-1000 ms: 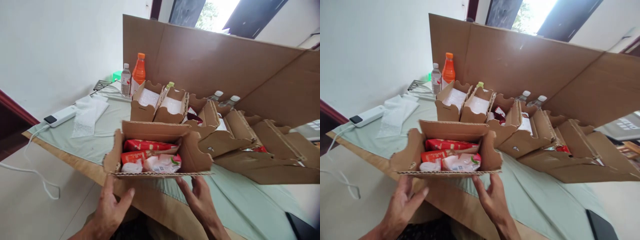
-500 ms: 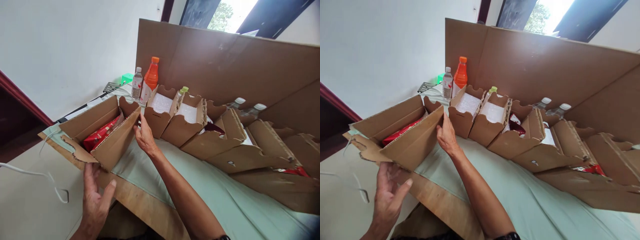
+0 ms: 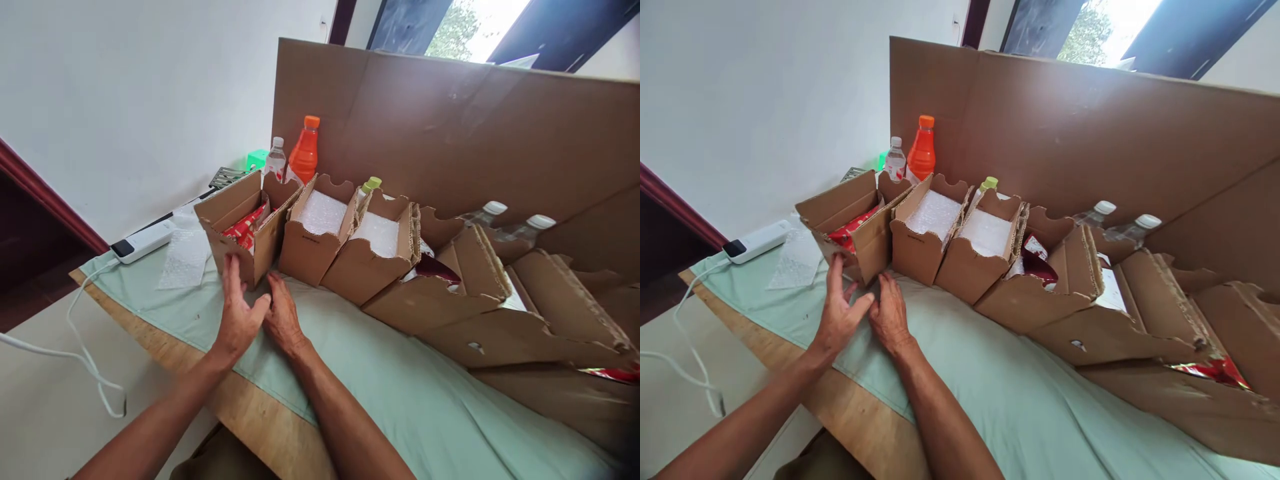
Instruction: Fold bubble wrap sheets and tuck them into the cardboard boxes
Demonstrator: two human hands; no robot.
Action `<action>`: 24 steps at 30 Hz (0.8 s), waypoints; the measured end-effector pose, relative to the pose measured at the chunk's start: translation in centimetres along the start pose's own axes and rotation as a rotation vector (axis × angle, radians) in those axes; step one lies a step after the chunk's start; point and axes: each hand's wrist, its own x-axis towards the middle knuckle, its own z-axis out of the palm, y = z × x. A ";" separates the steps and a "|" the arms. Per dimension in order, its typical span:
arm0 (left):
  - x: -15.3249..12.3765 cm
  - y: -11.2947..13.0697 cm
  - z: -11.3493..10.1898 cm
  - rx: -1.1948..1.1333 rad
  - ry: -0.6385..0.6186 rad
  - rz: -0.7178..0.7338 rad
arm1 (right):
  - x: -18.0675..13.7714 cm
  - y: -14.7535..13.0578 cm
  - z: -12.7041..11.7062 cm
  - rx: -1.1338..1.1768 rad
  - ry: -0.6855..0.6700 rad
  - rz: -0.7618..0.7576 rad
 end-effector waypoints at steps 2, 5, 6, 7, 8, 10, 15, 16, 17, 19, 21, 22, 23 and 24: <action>1.7 -0.2 1.4 0.007 -0.035 0.011 | 0.0 0.0 0.0 0.000 -0.005 -0.003; 2.6 -0.5 2.7 0.024 -0.108 0.011 | 0.1 -0.2 -0.2 -0.003 -0.011 0.009; 2.4 -0.7 2.8 0.032 -0.138 0.006 | 0.2 -0.2 -0.2 -0.005 -0.013 0.015; 1.8 -0.8 2.9 0.043 -0.171 0.001 | 0.2 -0.3 -0.2 -0.009 -0.015 0.022; 1.0 -0.9 2.7 0.055 -0.206 -0.001 | 0.2 -0.3 -0.2 -0.015 -0.020 0.028; -1.2 -1.2 2.1 0.077 -0.265 0.004 | 0.2 -0.3 -0.3 -0.031 -0.039 0.037; -6.7 -1.9 -0.3 0.195 -0.312 0.041 | 0.2 -0.9 -0.9 -0.071 -0.109 0.009; -7.4 -2.0 -0.6 0.219 -0.319 0.063 | 0.2 -1.0 -1.0 -0.077 -0.119 0.001; -7.9 -2.1 -0.8 0.231 -0.323 0.083 | 0.2 -1.1 -1.1 -0.084 -0.125 -0.005; -8.3 -2.2 -1.0 0.222 -0.320 0.091 | 0.1 -1.4 -1.2 -0.101 -0.133 -0.010; -8.2 -2.0 -0.9 0.195 -0.305 0.063 | 0.1 -1.6 -1.4 -0.121 -0.138 -0.011; -8.1 -2.0 -0.9 0.181 -0.295 0.044 | 0.1 -1.8 -1.4 -0.133 -0.139 -0.011; -8.0 -1.9 -0.8 0.168 -0.285 0.028 | 0.2 -2.0 -1.6 -0.145 -0.139 -0.012; -7.9 -1.8 -0.8 0.155 -0.279 0.017 | 0.4 -2.2 -1.7 -0.158 -0.139 -0.012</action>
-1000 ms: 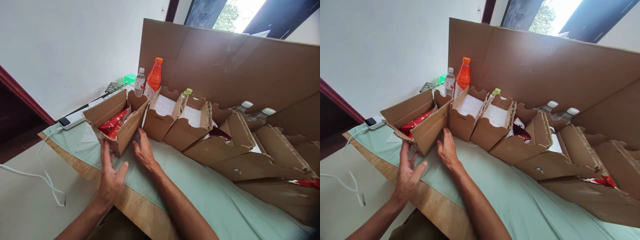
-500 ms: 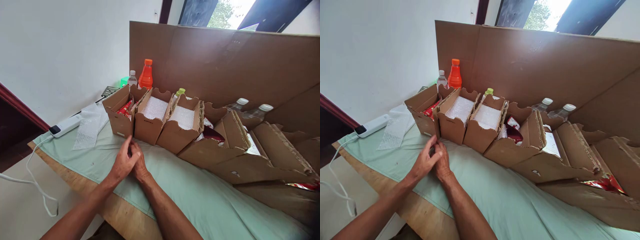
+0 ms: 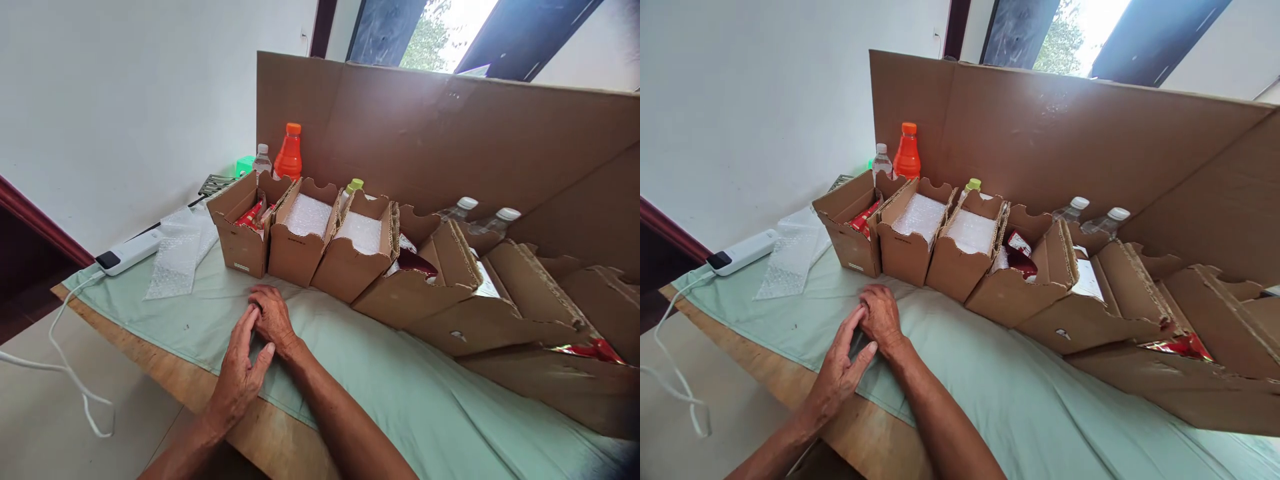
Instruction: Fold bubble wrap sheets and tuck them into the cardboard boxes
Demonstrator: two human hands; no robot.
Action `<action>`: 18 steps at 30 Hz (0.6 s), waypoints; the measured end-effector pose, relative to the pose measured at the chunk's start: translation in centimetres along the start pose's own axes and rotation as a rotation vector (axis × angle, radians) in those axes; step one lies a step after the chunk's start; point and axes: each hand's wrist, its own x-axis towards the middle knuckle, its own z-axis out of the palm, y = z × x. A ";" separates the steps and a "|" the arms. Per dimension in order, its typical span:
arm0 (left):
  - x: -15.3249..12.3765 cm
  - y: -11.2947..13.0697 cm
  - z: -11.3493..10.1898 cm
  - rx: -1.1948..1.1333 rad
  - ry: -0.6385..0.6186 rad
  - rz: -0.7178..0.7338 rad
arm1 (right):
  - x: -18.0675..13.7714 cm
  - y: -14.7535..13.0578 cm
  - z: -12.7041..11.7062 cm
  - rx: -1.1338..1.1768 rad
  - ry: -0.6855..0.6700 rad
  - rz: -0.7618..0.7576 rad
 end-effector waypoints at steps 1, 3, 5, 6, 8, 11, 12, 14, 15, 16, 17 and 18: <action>0.0 0.1 0.0 -0.014 0.003 -0.007 | 0.2 -0.2 -0.3 -0.014 0.000 -0.002; 0.0 0.0 0.0 -0.041 0.007 -0.029 | 1.1 -0.6 -1.0 -0.040 -0.005 -0.015; -0.2 -0.2 0.1 -0.078 0.019 -0.066 | 2.2 -0.8 -1.7 -0.061 -0.016 -0.035; -0.3 -0.3 0.1 -0.102 0.029 -0.090 | 2.8 -0.8 -2.0 -0.071 -0.020 -0.042; -0.3 -0.6 0.2 -0.146 0.037 -0.123 | 3.8 -0.8 -2.4 -0.091 -0.022 -0.039; -0.2 -0.8 0.3 -0.166 0.031 -0.136 | 4.0 -0.5 -2.3 -0.123 -0.024 -0.012; -0.1 -0.8 0.2 -0.161 0.024 -0.135 | 3.6 -0.5 -2.2 -0.132 -0.034 -0.009; -0.1 -0.9 0.1 -0.142 0.013 -0.135 | 2.1 -0.4 -2.0 -0.147 -0.071 -0.021; -0.1 -0.9 0.0 -0.126 0.009 -0.135 | 1.0 -0.4 -2.1 -0.156 -0.091 -0.030; -0.2 -1.0 -0.1 -0.106 0.008 -0.137 | -0.4 -0.3 -2.3 -0.169 -0.111 -0.036; -0.3 -1.1 -0.3 -0.082 0.011 -0.141 | -1.9 -0.2 -2.7 -0.187 -0.129 -0.037; -0.4 -1.3 -0.5 -0.056 0.012 -0.148 | -3.7 -0.1 -3.2 -0.209 -0.145 -0.033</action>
